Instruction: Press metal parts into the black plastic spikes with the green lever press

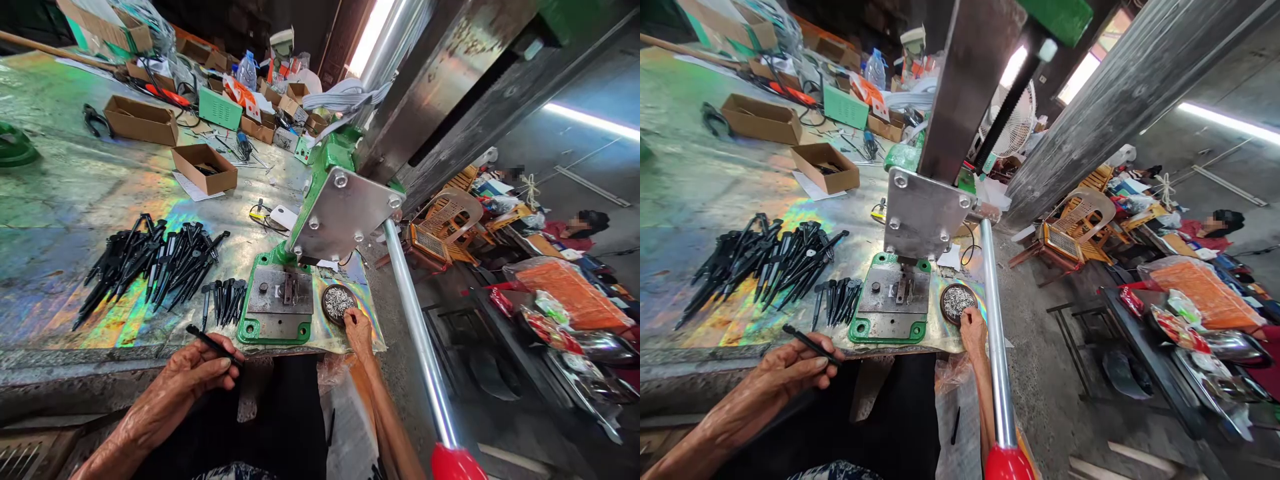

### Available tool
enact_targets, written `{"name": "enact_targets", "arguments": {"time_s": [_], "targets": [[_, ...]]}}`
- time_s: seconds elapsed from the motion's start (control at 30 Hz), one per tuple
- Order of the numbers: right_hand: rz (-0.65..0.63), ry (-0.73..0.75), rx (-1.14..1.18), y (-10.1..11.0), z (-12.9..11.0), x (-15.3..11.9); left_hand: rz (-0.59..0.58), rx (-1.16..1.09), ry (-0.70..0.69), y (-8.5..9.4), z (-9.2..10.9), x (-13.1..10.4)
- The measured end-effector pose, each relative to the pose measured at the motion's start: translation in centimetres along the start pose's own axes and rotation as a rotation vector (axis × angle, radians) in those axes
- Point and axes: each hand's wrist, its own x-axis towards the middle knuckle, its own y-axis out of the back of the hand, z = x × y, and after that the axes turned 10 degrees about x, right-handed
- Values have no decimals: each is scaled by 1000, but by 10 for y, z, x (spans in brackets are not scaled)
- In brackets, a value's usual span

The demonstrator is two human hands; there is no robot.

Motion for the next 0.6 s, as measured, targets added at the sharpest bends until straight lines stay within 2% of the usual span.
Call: {"name": "enact_targets", "arguments": {"time_s": [0.23, 0.4, 0.6], "targets": [[19, -53, 201, 1, -5, 0, -18, 18, -22, -8, 6, 2], [35, -153, 384, 1, -12, -1, -39, 32, -54, -14, 14, 4], [79, -268, 677, 4, -39, -6, -68, -12, -94, -25, 18, 9]]}}
